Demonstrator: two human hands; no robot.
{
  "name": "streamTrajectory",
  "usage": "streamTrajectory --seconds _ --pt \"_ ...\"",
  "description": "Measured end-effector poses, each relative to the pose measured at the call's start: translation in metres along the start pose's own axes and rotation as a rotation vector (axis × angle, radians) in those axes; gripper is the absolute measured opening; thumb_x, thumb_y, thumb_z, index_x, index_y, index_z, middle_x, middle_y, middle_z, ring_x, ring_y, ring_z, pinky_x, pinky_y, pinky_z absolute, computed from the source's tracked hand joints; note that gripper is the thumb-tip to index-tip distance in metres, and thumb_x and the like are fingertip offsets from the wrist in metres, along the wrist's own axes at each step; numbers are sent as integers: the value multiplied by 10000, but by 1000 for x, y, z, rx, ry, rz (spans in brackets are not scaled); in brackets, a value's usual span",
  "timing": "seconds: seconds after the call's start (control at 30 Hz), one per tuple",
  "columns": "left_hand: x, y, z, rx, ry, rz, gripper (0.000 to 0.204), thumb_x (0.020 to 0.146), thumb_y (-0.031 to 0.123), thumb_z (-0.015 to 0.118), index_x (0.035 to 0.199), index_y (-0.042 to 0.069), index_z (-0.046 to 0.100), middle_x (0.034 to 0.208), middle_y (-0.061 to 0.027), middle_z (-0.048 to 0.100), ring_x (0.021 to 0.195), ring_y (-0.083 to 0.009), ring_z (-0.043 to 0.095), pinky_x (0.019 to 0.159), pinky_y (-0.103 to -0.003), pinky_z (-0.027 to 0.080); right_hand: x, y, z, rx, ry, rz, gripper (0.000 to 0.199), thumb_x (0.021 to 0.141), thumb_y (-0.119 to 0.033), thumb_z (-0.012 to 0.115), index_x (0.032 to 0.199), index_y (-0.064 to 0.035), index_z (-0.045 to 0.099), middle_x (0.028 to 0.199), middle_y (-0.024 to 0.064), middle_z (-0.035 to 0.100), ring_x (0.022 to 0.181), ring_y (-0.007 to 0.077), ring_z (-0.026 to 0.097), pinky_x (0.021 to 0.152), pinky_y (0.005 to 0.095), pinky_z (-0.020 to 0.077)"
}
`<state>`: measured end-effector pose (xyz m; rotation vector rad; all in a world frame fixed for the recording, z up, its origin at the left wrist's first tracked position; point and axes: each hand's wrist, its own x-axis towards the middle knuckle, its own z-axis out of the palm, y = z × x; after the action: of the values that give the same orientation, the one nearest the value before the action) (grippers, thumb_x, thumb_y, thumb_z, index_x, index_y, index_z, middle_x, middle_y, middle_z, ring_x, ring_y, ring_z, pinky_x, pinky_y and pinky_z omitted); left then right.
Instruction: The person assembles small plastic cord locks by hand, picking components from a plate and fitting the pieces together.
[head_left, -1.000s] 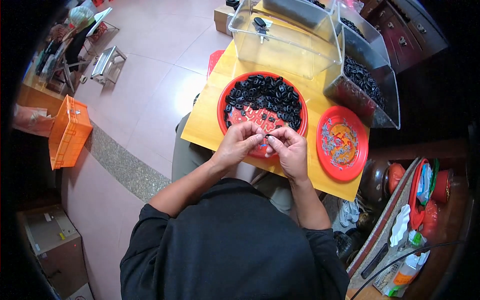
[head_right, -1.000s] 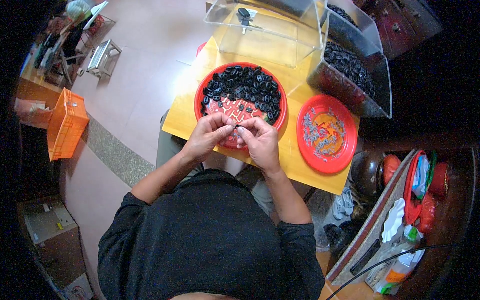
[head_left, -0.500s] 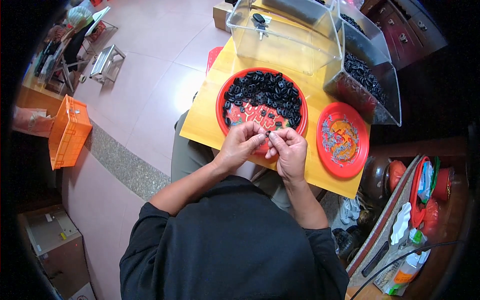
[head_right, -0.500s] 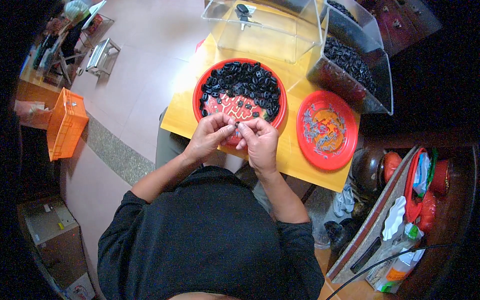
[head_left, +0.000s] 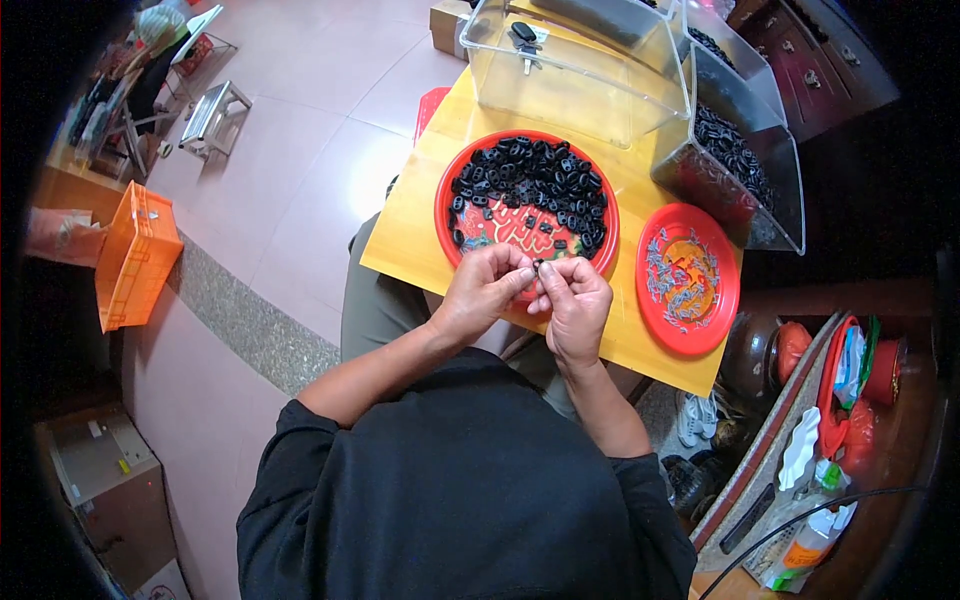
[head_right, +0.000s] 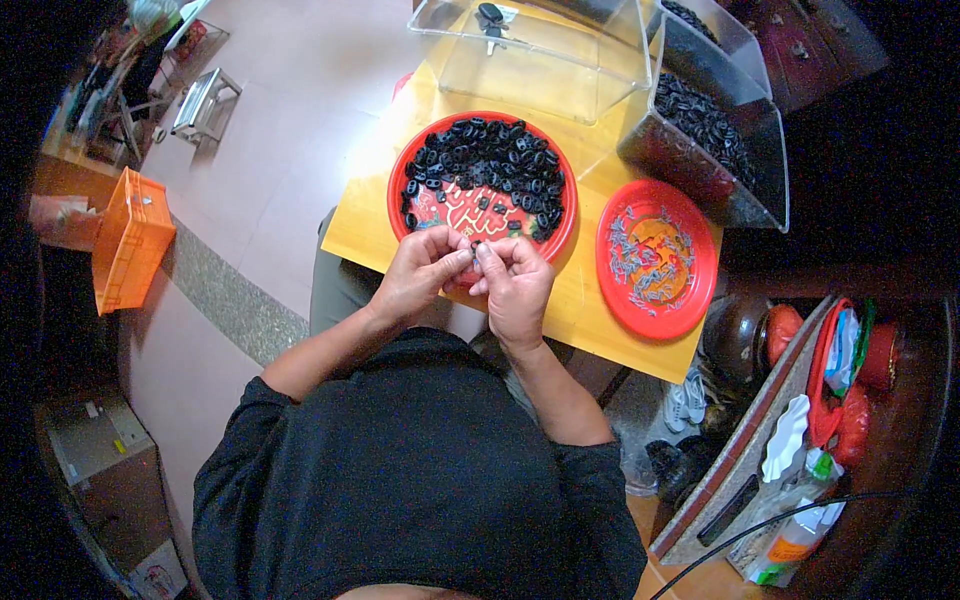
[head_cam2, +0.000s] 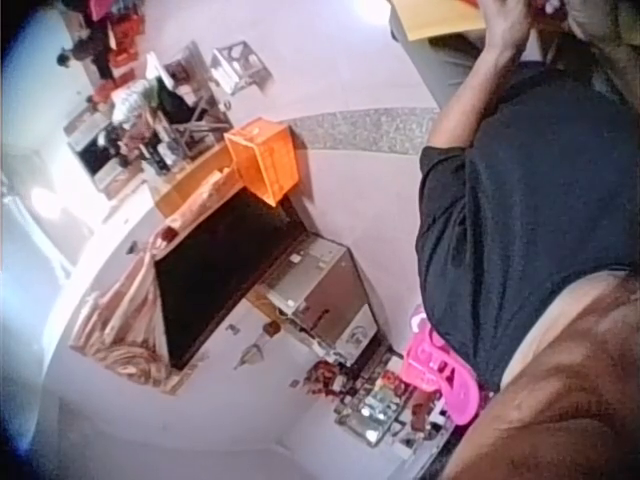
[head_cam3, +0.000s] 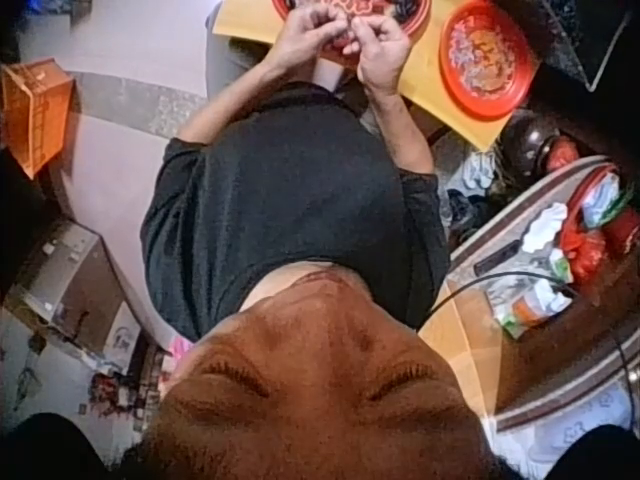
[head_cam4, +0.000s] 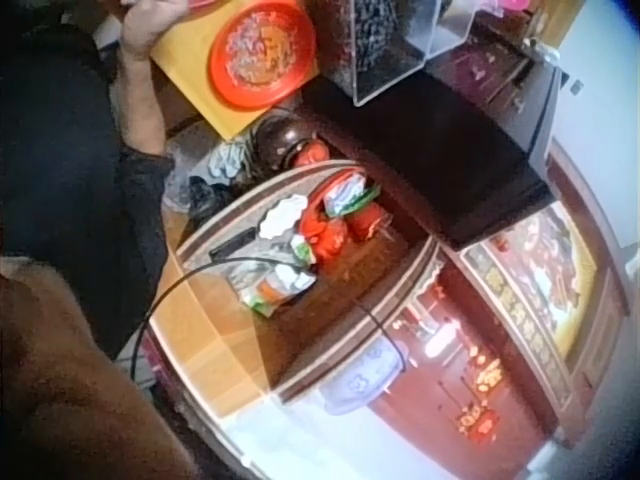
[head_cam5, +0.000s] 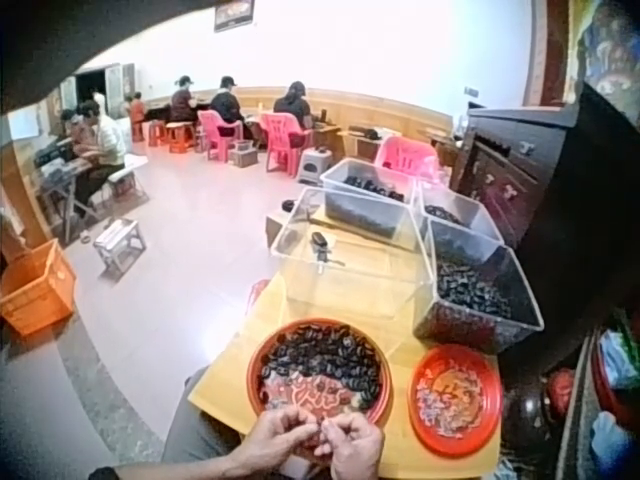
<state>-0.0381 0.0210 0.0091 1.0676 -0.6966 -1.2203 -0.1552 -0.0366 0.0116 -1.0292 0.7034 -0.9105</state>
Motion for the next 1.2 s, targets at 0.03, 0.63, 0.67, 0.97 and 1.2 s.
streamTrajectory --seconds 0.03,0.63,0.67,0.97,1.2 --pt "0 0 0 -18 5 -25 56 875 49 525 833 11 524 719 -12 575 620 -51 525 544 -180 426 0 0 0 -4 0 1 74 837 -33 584 785 -4 540 660 41 570 477 51 496 440 180 450" --pt "-1 1 2 -83 50 -101 71 875 97 547 832 41 540 676 14 561 549 -30 486 480 -156 381 -4 2 -1 51 19 -31 74 843 -28 571 783 -10 532 626 32 546 462 51 475 444 188 445" --pt "-1 2 3 -83 50 -102 71 875 97 547 832 41 540 676 14 561 549 -30 486 480 -156 381 -4 2 -1 50 19 -30 74 843 -28 571 783 -10 532 626 32 546 462 51 475 444 188 445" --pt "0 0 2 -57 48 -105 79 873 88 545 813 37 535 669 12 555 545 -30 481 471 -160 376 -4 3 -3 1 26 -28 70 843 -31 571 786 -10 537 627 31 549 465 51 487 441 180 435" --pt "3 -3 -4 84 36 -11 59 839 34 558 797 3 532 666 6 535 594 -40 487 516 -192 408 -6 6 2 -219 6 -154 91 839 20 550 758 -11 523 659 32 533 488 46 464 464 179 435"
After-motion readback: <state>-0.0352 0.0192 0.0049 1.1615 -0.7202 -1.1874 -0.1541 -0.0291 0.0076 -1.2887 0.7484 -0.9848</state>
